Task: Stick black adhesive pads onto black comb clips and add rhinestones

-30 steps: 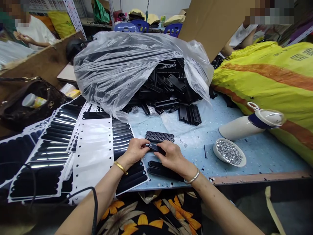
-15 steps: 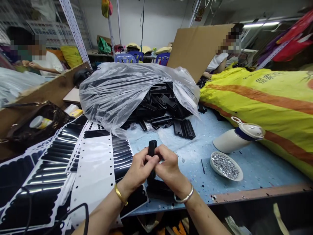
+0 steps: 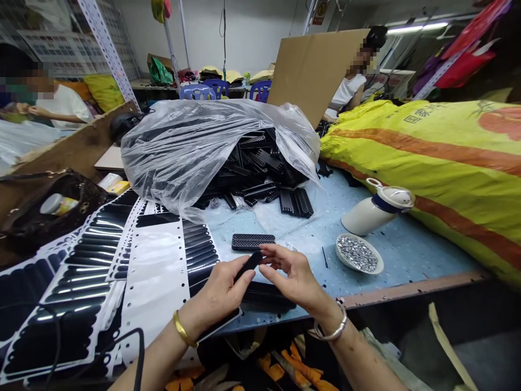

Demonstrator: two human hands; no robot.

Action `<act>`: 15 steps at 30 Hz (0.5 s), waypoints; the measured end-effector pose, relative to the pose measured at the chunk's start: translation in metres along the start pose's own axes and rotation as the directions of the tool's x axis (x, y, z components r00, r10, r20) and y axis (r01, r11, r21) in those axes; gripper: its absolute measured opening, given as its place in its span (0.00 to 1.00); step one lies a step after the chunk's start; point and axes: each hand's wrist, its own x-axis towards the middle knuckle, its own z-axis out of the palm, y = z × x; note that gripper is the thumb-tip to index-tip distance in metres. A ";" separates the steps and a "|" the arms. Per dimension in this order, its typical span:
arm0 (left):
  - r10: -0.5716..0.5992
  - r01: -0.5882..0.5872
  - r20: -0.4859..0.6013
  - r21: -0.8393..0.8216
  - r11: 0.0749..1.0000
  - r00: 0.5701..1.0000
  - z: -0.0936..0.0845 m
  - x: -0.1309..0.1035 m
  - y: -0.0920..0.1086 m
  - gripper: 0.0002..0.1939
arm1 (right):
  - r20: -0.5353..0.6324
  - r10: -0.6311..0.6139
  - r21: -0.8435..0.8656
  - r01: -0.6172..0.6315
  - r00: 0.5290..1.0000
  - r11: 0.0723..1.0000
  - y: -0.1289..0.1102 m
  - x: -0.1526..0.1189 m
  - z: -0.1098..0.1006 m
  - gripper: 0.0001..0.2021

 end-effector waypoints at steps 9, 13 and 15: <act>0.010 -0.019 0.080 0.113 0.993 0.997 0.011 -0.017 -0.001 0.15 | 0.060 -0.052 -0.149 0.060 0.997 0.987 -0.007 -0.022 0.010 0.12; 0.019 -0.042 0.091 0.264 0.963 0.996 0.017 -0.025 -0.013 0.20 | -0.003 -0.205 -0.300 0.195 0.979 0.934 -0.004 -0.031 0.021 0.06; 0.014 -0.047 0.105 0.325 0.944 0.994 0.019 -0.028 -0.017 0.21 | 0.001 -0.285 -0.369 0.265 0.959 0.891 -0.003 -0.034 0.026 0.07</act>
